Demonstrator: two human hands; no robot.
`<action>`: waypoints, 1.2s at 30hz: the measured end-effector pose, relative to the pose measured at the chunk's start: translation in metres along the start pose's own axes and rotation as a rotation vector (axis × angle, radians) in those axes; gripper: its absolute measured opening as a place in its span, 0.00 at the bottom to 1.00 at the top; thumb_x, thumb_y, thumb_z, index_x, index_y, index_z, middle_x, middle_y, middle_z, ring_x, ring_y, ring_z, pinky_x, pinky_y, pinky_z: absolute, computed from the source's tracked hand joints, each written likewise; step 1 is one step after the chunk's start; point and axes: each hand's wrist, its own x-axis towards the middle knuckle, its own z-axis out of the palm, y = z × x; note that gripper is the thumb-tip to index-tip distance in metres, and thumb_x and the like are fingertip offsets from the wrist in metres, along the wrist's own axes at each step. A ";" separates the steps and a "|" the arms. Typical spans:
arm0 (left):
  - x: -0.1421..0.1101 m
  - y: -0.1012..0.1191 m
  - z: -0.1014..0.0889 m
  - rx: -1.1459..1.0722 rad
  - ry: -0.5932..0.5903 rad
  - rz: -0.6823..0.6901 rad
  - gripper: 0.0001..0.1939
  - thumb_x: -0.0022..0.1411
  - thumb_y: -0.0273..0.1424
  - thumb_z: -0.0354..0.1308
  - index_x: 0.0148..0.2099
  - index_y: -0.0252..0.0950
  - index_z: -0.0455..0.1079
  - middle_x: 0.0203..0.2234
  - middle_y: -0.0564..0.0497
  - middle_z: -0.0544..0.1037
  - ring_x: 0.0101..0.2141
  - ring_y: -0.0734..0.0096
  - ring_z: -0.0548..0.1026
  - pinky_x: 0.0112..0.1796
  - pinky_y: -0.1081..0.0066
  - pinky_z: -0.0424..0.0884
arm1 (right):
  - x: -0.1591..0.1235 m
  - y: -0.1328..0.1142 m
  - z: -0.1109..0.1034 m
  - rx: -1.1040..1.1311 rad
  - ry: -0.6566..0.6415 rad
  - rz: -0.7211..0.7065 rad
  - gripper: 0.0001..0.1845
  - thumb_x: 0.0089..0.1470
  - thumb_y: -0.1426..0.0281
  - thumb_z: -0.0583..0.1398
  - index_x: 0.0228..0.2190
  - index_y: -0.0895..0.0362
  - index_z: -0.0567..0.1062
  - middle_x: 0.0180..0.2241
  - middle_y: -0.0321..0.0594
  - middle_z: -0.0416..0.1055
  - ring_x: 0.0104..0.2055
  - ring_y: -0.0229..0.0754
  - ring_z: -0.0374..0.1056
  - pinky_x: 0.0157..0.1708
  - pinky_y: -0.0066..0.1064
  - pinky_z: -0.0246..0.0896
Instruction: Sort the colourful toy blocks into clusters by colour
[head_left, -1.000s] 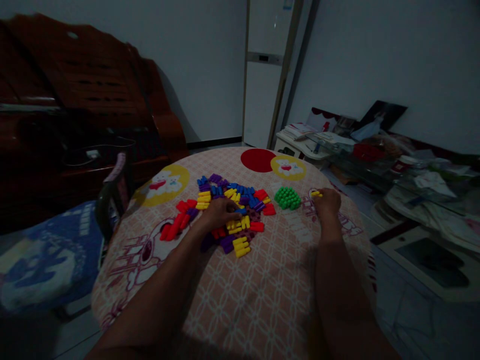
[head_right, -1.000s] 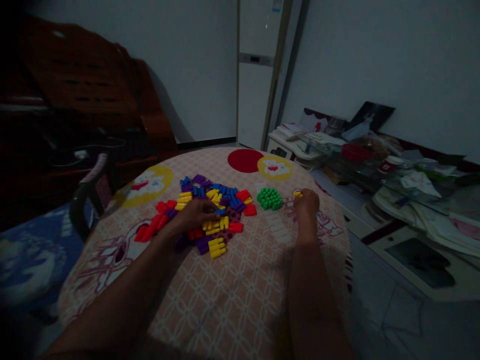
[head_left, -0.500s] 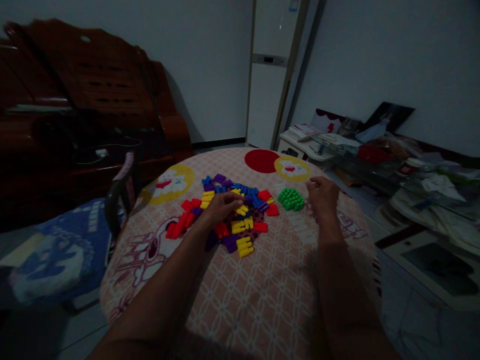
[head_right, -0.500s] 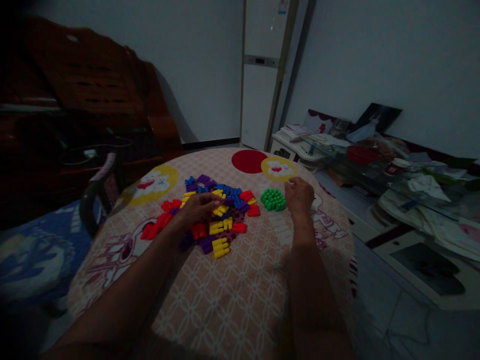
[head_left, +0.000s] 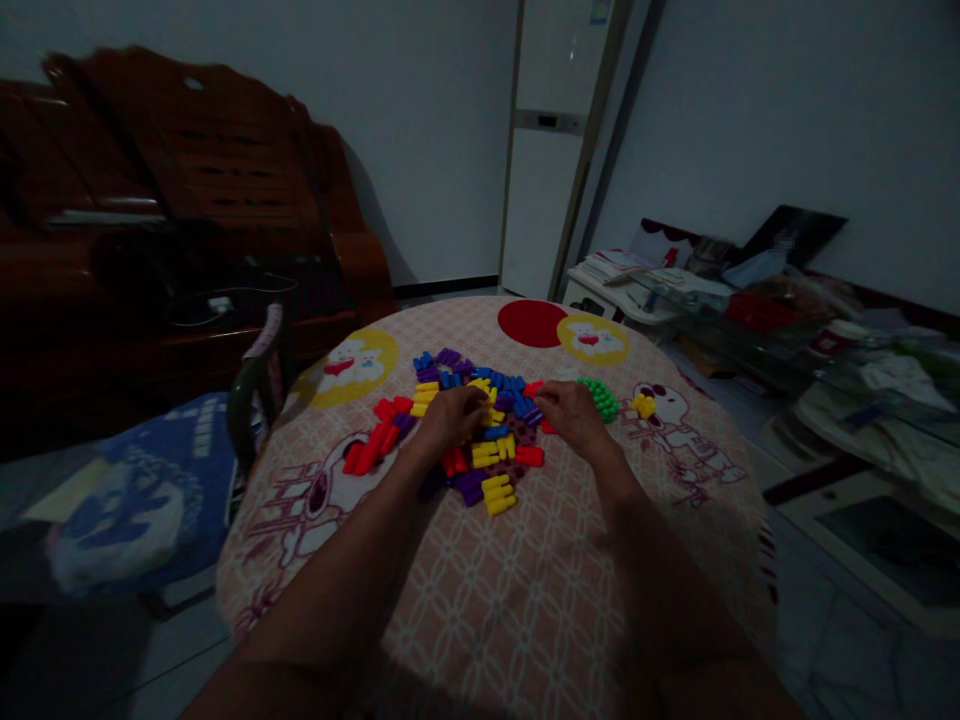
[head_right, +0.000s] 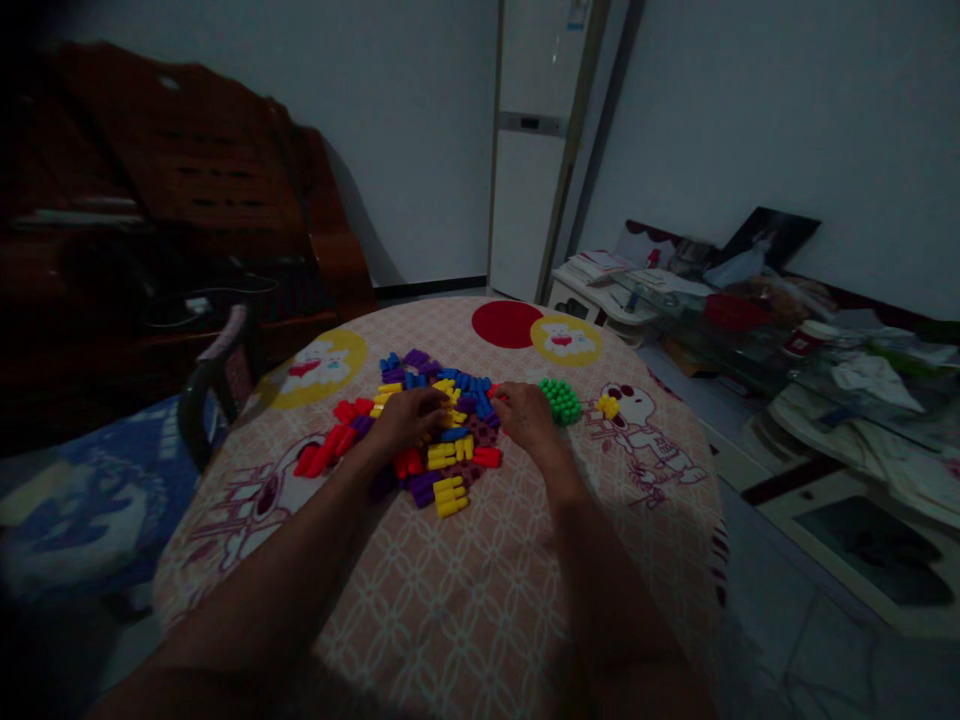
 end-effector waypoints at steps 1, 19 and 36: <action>0.000 0.002 0.004 0.041 -0.013 0.014 0.16 0.58 0.31 0.61 0.49 0.36 0.74 0.36 0.46 0.82 0.37 0.62 0.78 0.39 0.68 0.70 | 0.000 0.000 0.000 0.004 0.004 -0.004 0.09 0.56 0.71 0.60 0.32 0.57 0.82 0.31 0.42 0.80 0.32 0.42 0.71 0.36 0.30 0.57; -0.001 0.007 0.015 0.140 -0.105 0.086 0.19 0.55 0.24 0.60 0.51 0.38 0.74 0.40 0.46 0.81 0.40 0.60 0.78 0.40 0.69 0.69 | 0.001 0.000 0.018 -0.004 -0.061 0.003 0.09 0.52 0.74 0.62 0.35 0.55 0.82 0.34 0.42 0.81 0.36 0.44 0.74 0.39 0.31 0.63; -0.004 0.018 -0.003 -0.563 -0.279 0.087 0.27 0.61 0.52 0.56 0.46 0.32 0.73 0.32 0.49 0.76 0.31 0.70 0.71 0.31 0.72 0.67 | -0.002 -0.003 0.015 0.503 -0.127 0.105 0.12 0.53 0.65 0.61 0.37 0.56 0.82 0.24 0.33 0.74 0.23 0.36 0.68 0.25 0.26 0.63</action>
